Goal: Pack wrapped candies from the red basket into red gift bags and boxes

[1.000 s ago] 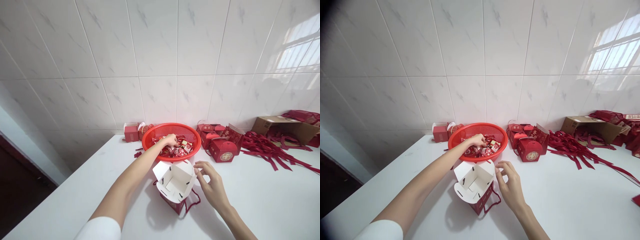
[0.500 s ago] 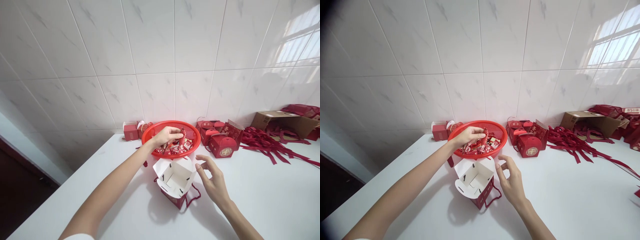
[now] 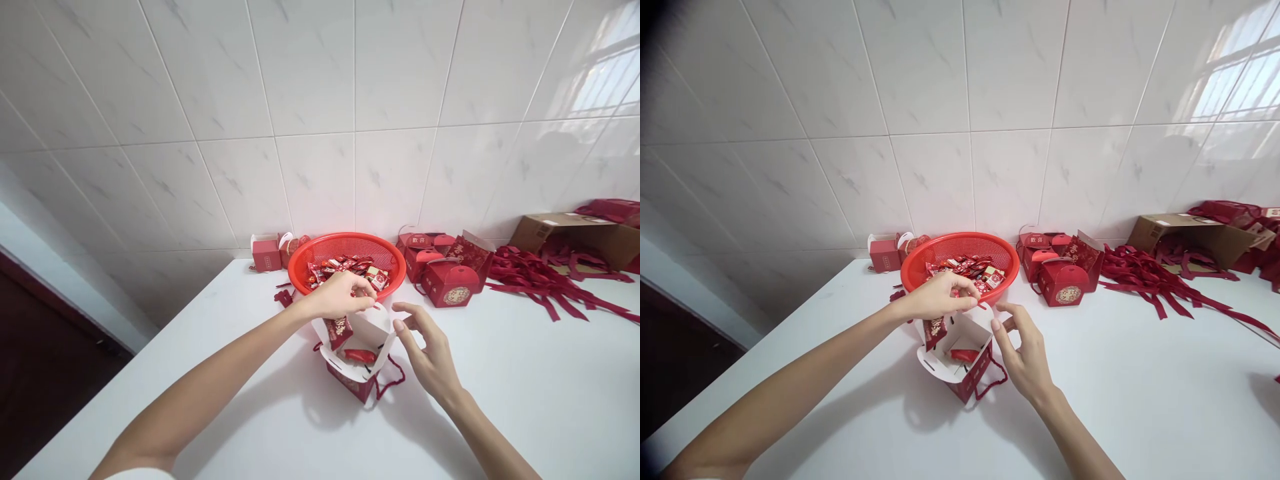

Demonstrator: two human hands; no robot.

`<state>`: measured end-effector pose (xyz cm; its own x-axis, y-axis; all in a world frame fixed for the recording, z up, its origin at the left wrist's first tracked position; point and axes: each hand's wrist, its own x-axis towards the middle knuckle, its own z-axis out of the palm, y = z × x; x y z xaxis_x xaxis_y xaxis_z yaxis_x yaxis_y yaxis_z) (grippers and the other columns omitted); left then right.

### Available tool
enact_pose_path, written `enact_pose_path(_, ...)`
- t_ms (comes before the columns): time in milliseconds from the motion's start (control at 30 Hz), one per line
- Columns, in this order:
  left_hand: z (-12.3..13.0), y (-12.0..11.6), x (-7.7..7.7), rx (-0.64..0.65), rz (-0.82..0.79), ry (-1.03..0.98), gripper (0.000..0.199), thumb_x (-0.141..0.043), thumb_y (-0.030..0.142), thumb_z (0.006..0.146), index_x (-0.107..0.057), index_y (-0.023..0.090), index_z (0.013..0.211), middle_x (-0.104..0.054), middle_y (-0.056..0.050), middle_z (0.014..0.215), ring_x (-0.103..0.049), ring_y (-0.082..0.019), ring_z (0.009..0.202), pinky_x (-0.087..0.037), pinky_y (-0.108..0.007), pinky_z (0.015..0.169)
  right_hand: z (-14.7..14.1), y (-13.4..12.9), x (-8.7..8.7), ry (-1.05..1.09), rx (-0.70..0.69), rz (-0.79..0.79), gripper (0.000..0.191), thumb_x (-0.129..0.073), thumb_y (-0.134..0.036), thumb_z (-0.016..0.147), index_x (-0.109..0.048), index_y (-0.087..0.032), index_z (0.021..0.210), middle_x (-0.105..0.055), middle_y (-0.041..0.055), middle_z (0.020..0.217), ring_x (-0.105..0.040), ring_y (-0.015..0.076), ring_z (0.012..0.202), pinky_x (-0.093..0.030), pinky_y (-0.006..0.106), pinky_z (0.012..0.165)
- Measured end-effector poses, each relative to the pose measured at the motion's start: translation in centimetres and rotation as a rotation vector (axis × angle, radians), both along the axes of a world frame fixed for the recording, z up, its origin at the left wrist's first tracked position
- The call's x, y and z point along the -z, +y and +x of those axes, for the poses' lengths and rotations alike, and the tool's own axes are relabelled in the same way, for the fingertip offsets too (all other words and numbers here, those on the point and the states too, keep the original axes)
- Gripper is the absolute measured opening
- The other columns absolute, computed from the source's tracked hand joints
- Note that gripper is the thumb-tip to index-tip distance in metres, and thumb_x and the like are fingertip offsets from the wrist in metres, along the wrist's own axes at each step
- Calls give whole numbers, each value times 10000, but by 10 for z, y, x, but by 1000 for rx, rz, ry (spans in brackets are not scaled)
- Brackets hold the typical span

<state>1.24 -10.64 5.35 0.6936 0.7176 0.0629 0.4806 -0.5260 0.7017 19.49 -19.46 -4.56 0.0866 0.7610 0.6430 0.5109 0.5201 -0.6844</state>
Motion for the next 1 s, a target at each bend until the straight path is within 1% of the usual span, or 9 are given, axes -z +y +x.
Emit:
enact_pose_path(133,11,-7,11,-101,151,-54,179,-577,239,823,-736,159,809,-667,5,671,-571,-137,618,-388,-231,599,0,-1,-2,-55,-67,67,190,-530,-301,981,-589,-209,1137,-648,38,985,-634,131,708,-520,272,727)
enact_pose_path(333,9,-11,16,-63,240,99,207,-559,210,837,-760,185,880,-687,6,681,-592,-144,619,-382,-238,600,0,-2,-2,-72,-108,57,137,-526,-280,981,-630,-209,1033,-633,73,1086,-654,143,757,-527,296,766)
enact_pose_path(433,0,4,8,-152,325,102,224,-543,200,840,-763,185,881,-719,-3,728,-608,-148,626,-392,-244,601,0,-2,-1,-74,-108,28,154,-517,-294,983,-643,-206,979,-631,88,1094,-668,166,819,-532,309,781)
enact_pose_path(567,-15,46,-3,-281,377,192,255,-528,212,850,-761,186,949,-750,-21,792,-654,-174,691,-431,-255,644,-1,-2,1,-80,-103,7,184,-501,-304,988,-651,-207,947,-633,92,1087,-671,190,907,-532,310,792)
enact_pose_path(667,-22,81,-3,-208,264,388,292,-537,178,824,-754,177,1019,-765,-45,925,-685,-194,830,-464,-249,736,-2,-3,1,-84,-101,6,197,-491,-307,992,-651,-207,934,-634,93,1081,-666,198,952,-532,294,769)
enact_pose_path(767,-19,103,5,-99,162,512,357,-682,171,693,-753,202,1041,-760,-36,983,-687,-212,879,-477,-237,724,-2,-2,2,-88,-105,14,199,-484,-302,996,-650,-212,934,-633,89,1079,-658,195,980,-528,285,782)
enact_pose_path(867,-8,111,20,47,57,652,509,-779,182,547,-736,250,1050,-741,-21,1073,-669,-229,937,-484,-241,732,-2,-2,3,-95,-108,12,209,-477,-306,1000,-651,-213,932,-630,88,1080,-657,192,984,-526,282,789)
enact_pose_path(933,0,112,30,81,45,688,483,-781,193,519,-730,245,996,-730,-30,1095,-654,-239,933,-483,-260,733,-2,-2,3,-97,-105,6,222,-470,-312,1003,-652,-211,926,-631,93,1082,-661,196,978,-529,285,782)
enact_pose_path(1000,4,110,38,60,72,657,372,-764,183,516,-719,213,884,-739,-36,971,-647,-232,836,-475,-268,692,-2,-2,2,-97,-101,3,235,-463,-316,1004,-655,-209,921,-635,98,1078,-664,202,977,-533,290,777)
